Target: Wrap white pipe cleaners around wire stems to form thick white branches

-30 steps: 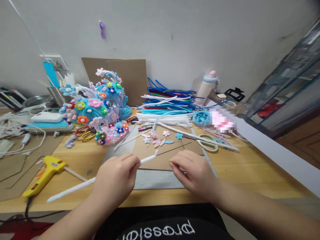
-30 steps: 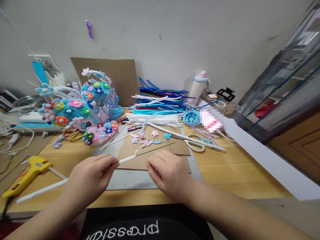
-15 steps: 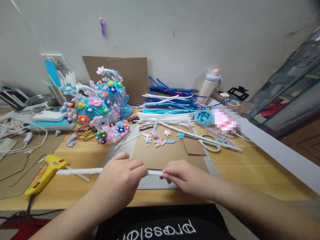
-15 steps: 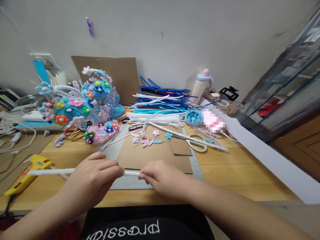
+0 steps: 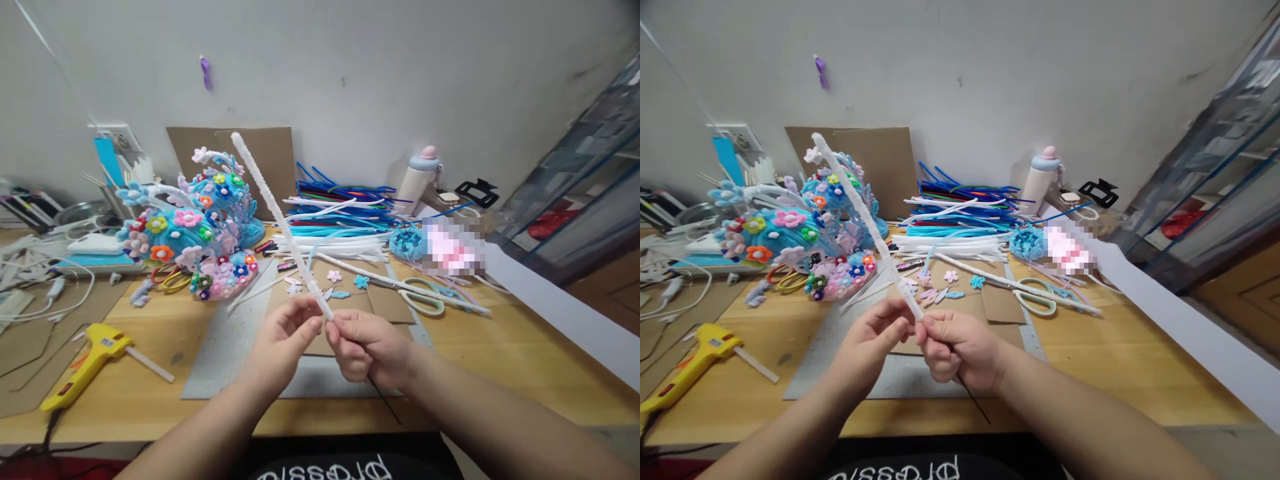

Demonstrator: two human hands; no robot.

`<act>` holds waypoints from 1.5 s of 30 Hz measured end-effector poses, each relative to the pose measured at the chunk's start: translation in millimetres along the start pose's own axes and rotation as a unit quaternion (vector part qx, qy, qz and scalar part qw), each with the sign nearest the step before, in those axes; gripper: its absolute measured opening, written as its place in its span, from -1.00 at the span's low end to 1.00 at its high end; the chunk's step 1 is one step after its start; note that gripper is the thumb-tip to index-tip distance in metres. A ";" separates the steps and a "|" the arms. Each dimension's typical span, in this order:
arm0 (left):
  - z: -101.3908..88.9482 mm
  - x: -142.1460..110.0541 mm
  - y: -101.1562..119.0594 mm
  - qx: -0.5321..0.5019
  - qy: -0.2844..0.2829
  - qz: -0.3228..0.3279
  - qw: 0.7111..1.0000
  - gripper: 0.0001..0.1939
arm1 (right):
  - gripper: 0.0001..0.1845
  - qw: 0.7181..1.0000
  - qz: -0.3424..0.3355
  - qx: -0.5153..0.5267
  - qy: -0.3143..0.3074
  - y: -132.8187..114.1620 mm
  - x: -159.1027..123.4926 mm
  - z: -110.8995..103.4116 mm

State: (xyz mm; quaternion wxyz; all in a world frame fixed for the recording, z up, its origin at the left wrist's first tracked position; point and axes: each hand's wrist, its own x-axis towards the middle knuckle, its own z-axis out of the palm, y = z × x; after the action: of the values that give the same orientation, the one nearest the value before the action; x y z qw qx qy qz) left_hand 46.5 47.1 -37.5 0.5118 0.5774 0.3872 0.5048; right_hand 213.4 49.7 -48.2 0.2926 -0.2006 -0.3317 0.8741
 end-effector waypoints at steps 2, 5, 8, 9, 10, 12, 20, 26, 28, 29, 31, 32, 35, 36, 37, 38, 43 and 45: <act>3.8 12.9 -2.6 -0.077 -0.019 -0.037 0.996 -0.70 | -0.75 1.000 0.001 0.009 -0.005 -2.9 4.6 -3.6; 2.0 29.6 -4.6 -0.145 -0.008 -0.061 0.988 -0.73 | -0.75 1.000 0.004 0.015 -0.001 -3.5 11.1 -13.0; -1.2 39.5 -12.7 -0.169 0.003 -0.098 0.981 -0.71 | -0.73 1.000 0.005 0.013 0.019 1.5 15.9 -22.3; -1.9 41.2 -16.9 -0.170 0.007 -0.108 0.979 -0.71 | -0.73 0.999 0.004 0.011 0.030 4.1 17.2 -24.6; -2.5 42.2 -21.5 -0.168 0.010 -0.116 0.979 -0.71 | -0.72 0.999 0.003 0.010 0.041 6.9 18.2 -26.3; -3.6 42.8 -30.5 -0.159 0.016 -0.132 0.978 -0.75 | -0.72 0.998 0.004 0.006 0.064 12.7 19.9 -28.2; -15.3 44.7 -41.2 -0.139 0.023 -0.170 0.975 -0.67 | -0.70 0.993 0.006 -0.017 0.120 23.1 21.8 -25.5; -22.2 46.6 -29.6 -0.085 0.053 -0.137 0.985 -0.65 | -0.68 0.987 -0.004 -0.072 0.143 25.3 20.1 -22.5; -22.6 44.7 -24.8 -0.054 0.056 -0.130 0.989 -0.66 | -0.67 0.982 -0.022 -0.100 0.160 28.2 20.3 -22.4; -22.9 43.8 -22.9 -0.038 0.055 -0.127 0.990 -0.66 | -0.67 0.978 -0.032 -0.116 0.171 30.0 20.4 -22.5; -23.8 42.3 -20.7 -0.012 0.050 -0.125 0.991 -0.64 | -0.67 0.970 -0.051 -0.143 0.192 33.3 20.5 -22.6; -24.4 41.9 -20.4 -0.004 0.045 -0.125 0.991 -0.62 | -0.67 0.966 -0.057 -0.154 0.199 34.6 20.4 -22.4; -26.3 42.2 -22.4 -0.003 0.033 -0.127 0.991 -0.57 | -0.66 0.963 -0.057 -0.172 0.200 36.4 19.3 -20.9; -26.7 42.7 -23.6 -0.009 0.029 -0.129 0.991 -0.56 | -0.65 0.963 -0.057 -0.175 0.196 36.3 18.8 -20.2; -26.9 43.2 -24.9 -0.017 0.025 -0.132 0.991 -0.56 | -0.66 0.965 -0.056 -0.173 0.191 35.9 18.4 -19.6; -26.9 43.7 -26.1 -0.026 0.021 -0.136 0.990 -0.56 | -0.66 0.967 -0.056 -0.166 0.186 35.4 18.2 -19.1; -22.9 43.0 -28.5 -0.054 0.012 -0.132 0.990 -0.54 | -0.68 0.978 -0.064 -0.109 0.168 33.8 17.9 -19.2; -19.3 41.2 -27.9 -0.064 0.007 -0.126 0.990 -0.54 | -0.69 0.980 -0.075 -0.084 0.161 33.6 17.8 -19.6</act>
State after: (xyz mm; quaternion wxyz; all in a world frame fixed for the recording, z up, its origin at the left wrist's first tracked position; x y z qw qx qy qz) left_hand 37.3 95.6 -57.9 0.6046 0.4867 0.4276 0.4634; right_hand 198.0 49.8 -88.2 0.3891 -0.3373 -0.3670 0.7747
